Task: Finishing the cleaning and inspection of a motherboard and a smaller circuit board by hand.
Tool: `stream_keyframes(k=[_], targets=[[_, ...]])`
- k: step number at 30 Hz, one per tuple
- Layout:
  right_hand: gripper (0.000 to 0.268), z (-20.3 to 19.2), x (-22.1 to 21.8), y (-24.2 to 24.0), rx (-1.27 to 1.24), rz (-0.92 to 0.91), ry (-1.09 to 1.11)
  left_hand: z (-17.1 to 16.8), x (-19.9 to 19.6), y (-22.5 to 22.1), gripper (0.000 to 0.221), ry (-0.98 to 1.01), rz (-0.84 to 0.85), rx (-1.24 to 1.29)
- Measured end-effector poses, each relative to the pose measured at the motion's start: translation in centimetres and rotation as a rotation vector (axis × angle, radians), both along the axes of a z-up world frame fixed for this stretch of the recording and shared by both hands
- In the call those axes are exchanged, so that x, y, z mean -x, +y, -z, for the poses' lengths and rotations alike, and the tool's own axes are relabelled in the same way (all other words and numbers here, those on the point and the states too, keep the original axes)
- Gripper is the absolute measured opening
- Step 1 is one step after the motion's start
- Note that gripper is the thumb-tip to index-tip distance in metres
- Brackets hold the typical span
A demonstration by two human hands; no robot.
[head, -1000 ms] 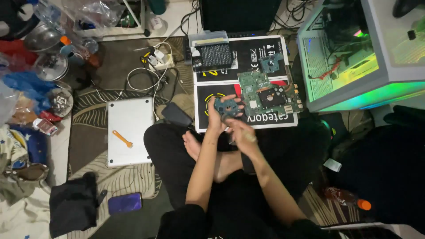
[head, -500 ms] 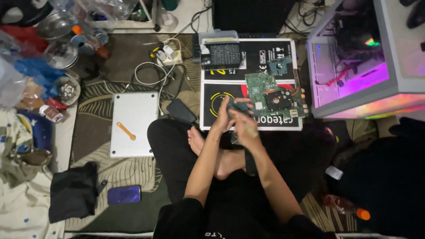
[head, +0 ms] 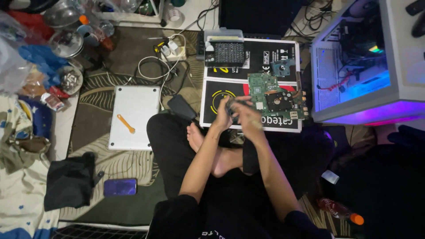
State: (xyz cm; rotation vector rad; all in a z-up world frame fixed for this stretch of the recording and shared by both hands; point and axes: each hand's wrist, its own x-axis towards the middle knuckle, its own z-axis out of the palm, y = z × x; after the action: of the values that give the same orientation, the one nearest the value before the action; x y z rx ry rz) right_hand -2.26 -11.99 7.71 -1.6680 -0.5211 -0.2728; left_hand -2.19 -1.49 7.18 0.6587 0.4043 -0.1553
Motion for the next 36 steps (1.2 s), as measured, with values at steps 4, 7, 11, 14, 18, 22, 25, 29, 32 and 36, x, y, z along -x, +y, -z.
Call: stream_keyframes(k=[4,7,11,14,18,22,25,29,32,36], targets=[[0.026,2.2,-0.5,0.0,-0.106,0.0,0.059,8.3,-1.4,0.1,0.053,-0.008,-0.022,0.075],[0.027,2.8,0.3,-0.9,-0.097,-0.042,0.165,1.7,-0.8,1.0,0.077,-0.143,0.032,0.058],[0.029,6.7,0.5,-1.7,-0.3,0.065,0.166,2.4,-1.1,0.6,0.064,-0.109,0.025,0.085],[0.025,5.4,1.6,-0.8,-0.133,-0.065,0.244,4.8,-1.8,0.6,0.079,-0.242,0.069,0.002],[0.042,9.0,-0.3,-1.5,-0.383,-0.181,0.375,5.1,-1.7,0.8,0.082,-0.279,0.103,0.011],[0.028,4.3,2.3,0.2,-0.003,-0.006,0.363,3.2,-0.9,0.8,0.082,-0.237,0.015,0.084],[0.034,4.0,0.3,-1.0,-0.135,0.205,0.332,6.9,-2.6,1.0,0.08,-0.287,0.097,0.073],[0.032,4.4,1.5,-0.5,-0.011,-0.012,0.201,5.6,-1.8,1.3,0.083,-0.26,0.07,0.093],[0.03,5.5,0.6,-1.3,-0.196,-0.047,0.306,6.6,-2.1,1.2,0.082,-0.277,0.084,0.112],[0.029,5.4,0.5,-1.1,-0.093,0.039,0.31,6.6,-2.2,1.2,0.08,-0.264,0.036,0.075]])
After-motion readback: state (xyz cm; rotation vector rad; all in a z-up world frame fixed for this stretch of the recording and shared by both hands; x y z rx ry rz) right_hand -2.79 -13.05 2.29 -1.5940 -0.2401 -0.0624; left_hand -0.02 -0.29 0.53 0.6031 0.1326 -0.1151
